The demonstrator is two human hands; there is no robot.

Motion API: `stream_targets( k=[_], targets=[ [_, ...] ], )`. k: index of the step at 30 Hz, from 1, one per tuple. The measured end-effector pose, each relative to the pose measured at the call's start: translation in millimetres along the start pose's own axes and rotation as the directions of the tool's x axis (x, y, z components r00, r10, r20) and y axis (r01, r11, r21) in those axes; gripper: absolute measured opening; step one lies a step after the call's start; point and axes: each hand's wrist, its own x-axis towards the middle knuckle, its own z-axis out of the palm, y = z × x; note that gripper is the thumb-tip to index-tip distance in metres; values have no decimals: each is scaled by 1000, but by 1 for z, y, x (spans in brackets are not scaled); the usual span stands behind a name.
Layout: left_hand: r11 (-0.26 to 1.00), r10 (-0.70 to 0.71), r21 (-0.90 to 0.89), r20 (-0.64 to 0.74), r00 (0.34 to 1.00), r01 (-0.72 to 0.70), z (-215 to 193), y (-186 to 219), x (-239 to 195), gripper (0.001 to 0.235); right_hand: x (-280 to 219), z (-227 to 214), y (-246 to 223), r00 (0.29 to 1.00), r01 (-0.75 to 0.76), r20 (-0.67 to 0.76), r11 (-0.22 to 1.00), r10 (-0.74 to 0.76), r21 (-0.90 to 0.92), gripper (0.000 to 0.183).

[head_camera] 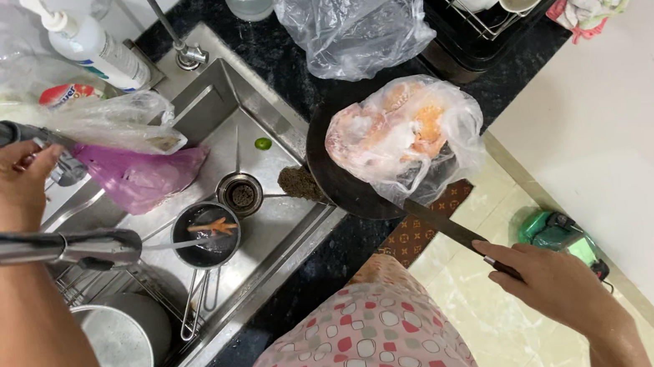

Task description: The person retrieves a plastic container from a refrigerator, then opens a freezer drawer to take out a bag of frozen food and brings it to a sink.

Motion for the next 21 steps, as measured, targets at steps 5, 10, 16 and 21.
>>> stream_targets(
  k=[5, 10, 16, 21],
  targets=[
    [911, -297, -319, -61, 953, 263, 25, -1, -31, 32, -11, -17, 16, 996, -25, -80, 990, 36, 137, 53],
    [904, -384, 58, 550, 742, 424, 14, 35, -177, 37, -14, -25, 47, 976, -187, -91, 976, 197, 112, 52],
    [687, -70, -654, 374, 925, 316, 11, 278, -174, 39, 26, -15, 86, 955, -88, -260, 973, 143, 212, 54],
    [767, 83, -638, -13, 997, -72, 4, 446, -79, 74, 83, -3, 97, 828, 256, -547, 950, -120, 179, 47]
  ],
)
